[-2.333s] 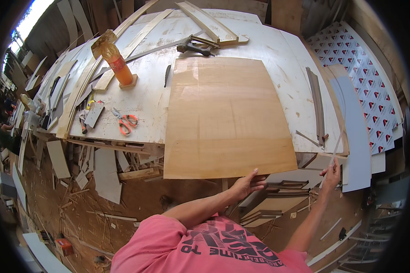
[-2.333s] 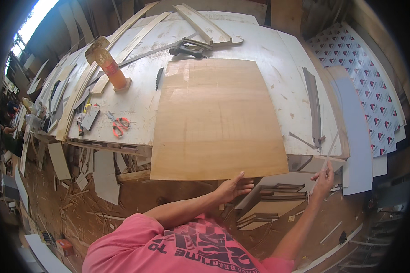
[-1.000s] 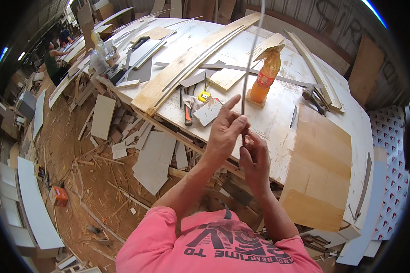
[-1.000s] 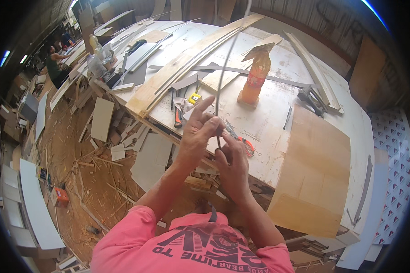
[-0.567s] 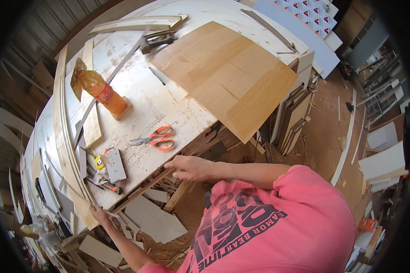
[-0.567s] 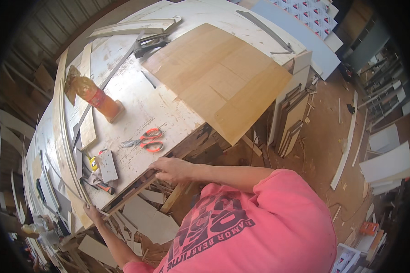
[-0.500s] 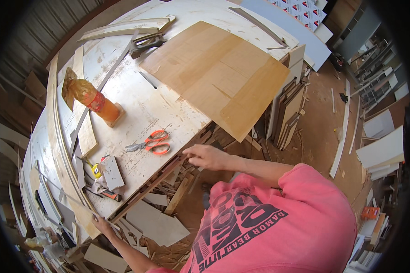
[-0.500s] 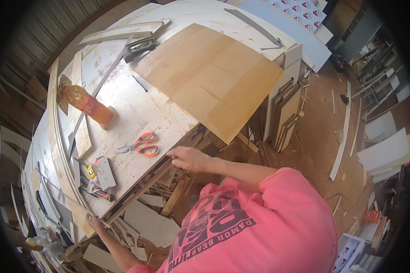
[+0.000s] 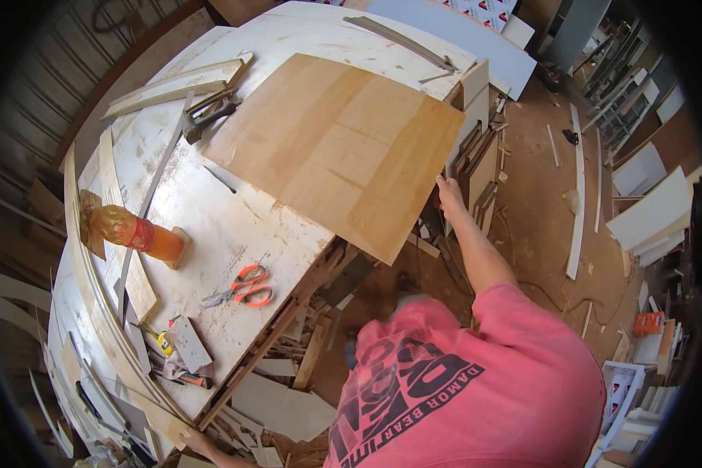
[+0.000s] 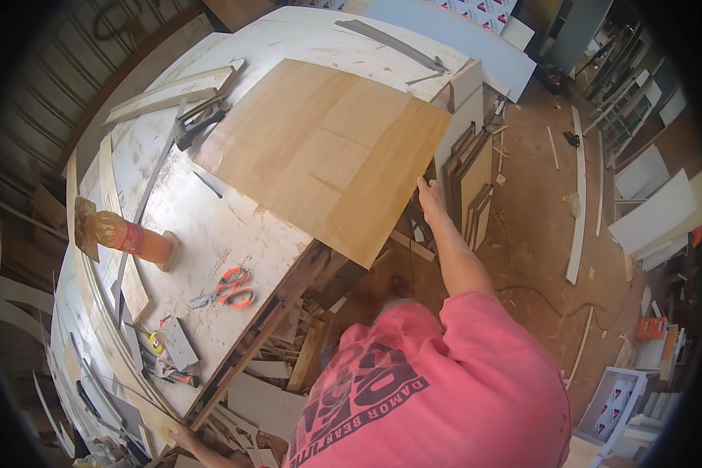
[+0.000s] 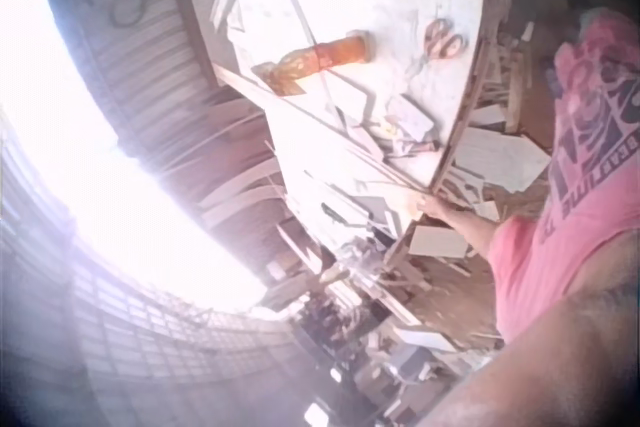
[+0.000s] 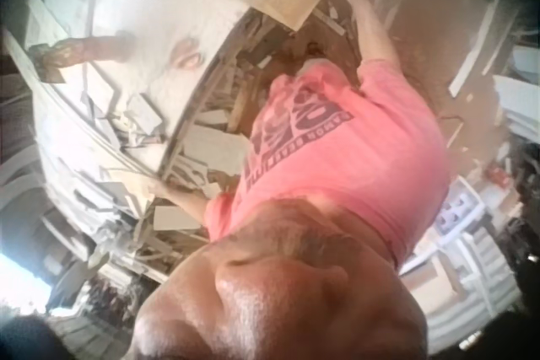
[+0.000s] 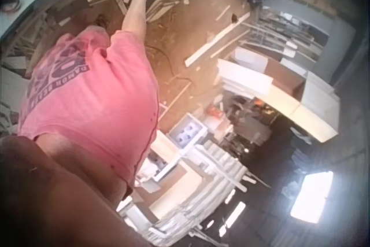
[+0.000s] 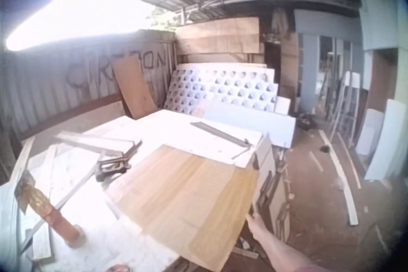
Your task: The person applies decorative edging to wood pieces by hand, using a small white block to press and smooth the edge banding onto the sides of the boards.
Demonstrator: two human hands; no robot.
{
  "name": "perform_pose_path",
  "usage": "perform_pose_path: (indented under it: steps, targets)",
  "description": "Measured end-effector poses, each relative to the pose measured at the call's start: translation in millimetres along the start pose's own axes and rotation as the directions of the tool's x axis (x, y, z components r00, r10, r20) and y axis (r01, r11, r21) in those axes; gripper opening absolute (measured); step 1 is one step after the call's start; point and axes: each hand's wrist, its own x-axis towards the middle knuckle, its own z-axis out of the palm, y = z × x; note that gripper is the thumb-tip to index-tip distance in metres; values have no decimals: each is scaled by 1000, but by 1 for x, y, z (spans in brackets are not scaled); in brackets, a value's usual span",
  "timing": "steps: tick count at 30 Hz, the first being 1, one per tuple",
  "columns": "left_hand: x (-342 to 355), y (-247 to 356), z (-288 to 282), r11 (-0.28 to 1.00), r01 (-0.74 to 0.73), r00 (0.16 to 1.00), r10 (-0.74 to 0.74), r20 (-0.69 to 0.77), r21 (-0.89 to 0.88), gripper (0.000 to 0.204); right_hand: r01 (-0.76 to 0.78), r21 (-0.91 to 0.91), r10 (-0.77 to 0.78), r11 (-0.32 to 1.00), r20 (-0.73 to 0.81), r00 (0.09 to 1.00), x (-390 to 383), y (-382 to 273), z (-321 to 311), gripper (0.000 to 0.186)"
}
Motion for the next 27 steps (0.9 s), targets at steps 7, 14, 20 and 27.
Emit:
perform_pose_path:
  steps: [7,14,20,27]
  targets:
    - [-37,43,-5,990,-42,987,61,-146,133,58,-12,362,-73,932,219,973,4,-2,12,38]
    - [-262,213,92,834,37,888,225,401,-551,48,-416,255,161,873,655,738,-75,5,8,28]
    - [-363,280,162,850,220,684,215,697,-479,48,-77,-361,368,929,889,274,-40,-11,-28,33]
    - [-379,294,200,776,194,746,281,604,-600,34,761,-220,-464,611,679,569,121,-161,-21,42]
